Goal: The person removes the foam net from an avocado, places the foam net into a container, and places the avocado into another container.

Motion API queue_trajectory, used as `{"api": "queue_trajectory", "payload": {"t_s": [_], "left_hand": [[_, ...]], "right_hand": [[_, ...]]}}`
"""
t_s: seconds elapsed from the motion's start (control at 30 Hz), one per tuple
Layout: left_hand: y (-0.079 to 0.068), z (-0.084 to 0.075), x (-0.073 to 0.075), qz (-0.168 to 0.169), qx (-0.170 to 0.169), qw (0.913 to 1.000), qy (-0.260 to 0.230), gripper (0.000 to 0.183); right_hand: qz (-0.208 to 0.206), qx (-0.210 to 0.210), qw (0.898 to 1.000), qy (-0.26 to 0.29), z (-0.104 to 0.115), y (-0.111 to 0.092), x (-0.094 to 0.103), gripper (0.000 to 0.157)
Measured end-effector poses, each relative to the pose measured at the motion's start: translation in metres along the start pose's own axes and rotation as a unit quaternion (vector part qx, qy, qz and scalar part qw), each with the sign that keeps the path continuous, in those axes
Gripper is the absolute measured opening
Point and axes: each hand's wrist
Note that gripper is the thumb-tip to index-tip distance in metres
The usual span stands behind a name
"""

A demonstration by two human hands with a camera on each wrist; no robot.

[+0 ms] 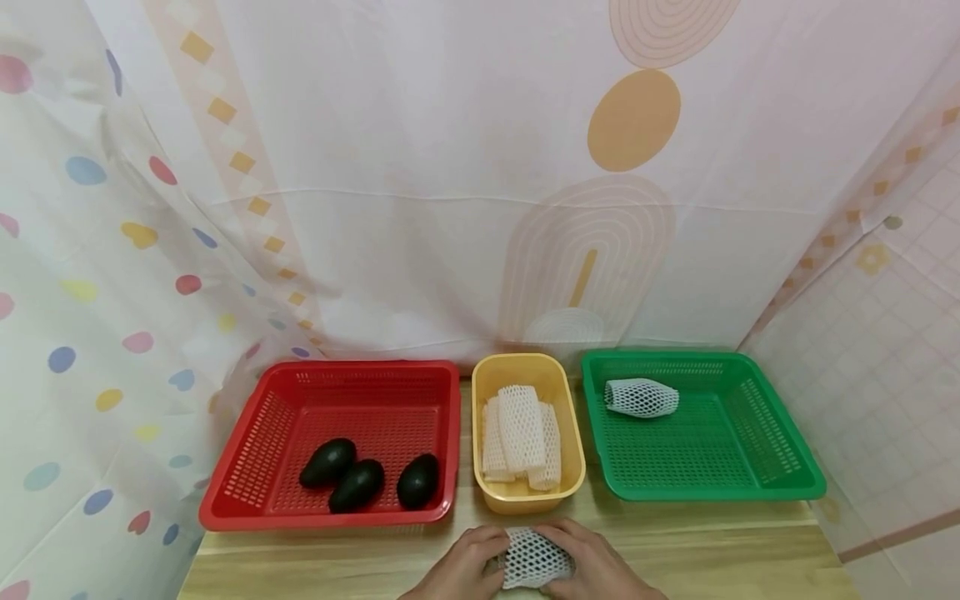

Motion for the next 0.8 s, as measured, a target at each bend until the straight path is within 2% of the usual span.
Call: {"api": "queue_trajectory", "payload": {"t_s": [0.07, 0.27, 0.3, 0.43, 0.57, 0.7, 0.8], "left_hand": [[-0.001, 0.003, -0.001, 0.004, -0.005, 0.9999, 0.008, 0.026], [0.003, -0.001, 0.003, 0.025, 0.043, 0.9986, -0.020, 0.039], [0.004, -0.004, 0.005, 0.029, 0.060, 0.9974, -0.029, 0.041], [0.006, -0.005, 0.006, 0.038, 0.084, 0.9950, -0.039, 0.045], [0.007, -0.006, 0.006, 0.048, 0.095, 0.9934, -0.041, 0.049], [0.008, -0.006, 0.006, 0.058, 0.109, 0.9911, -0.050, 0.055], [0.008, -0.005, 0.004, 0.060, 0.117, 0.9884, -0.077, 0.056]], "right_hand": [[0.003, -0.005, 1.000, -0.003, 0.001, 0.000, 0.003, 0.067], [-0.010, 0.010, 1.000, 0.017, 0.001, -0.001, 0.005, 0.066], [-0.015, 0.015, 1.000, 0.021, 0.000, -0.001, 0.005, 0.065], [-0.026, 0.031, 0.998, 0.038, -0.001, -0.001, 0.002, 0.062], [-0.032, 0.037, 0.997, 0.056, -0.002, -0.002, -0.001, 0.060], [-0.045, 0.061, 0.994, 0.073, -0.003, -0.003, -0.004, 0.058], [-0.046, 0.082, 0.991, 0.096, -0.003, -0.002, -0.006, 0.055]]}}
Point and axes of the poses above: each hand's wrist, its own y-axis towards the middle knuckle, its own x-axis out of the back of the hand, z = x × y, and after that the axes turned 6 degrees about -x, right-handed
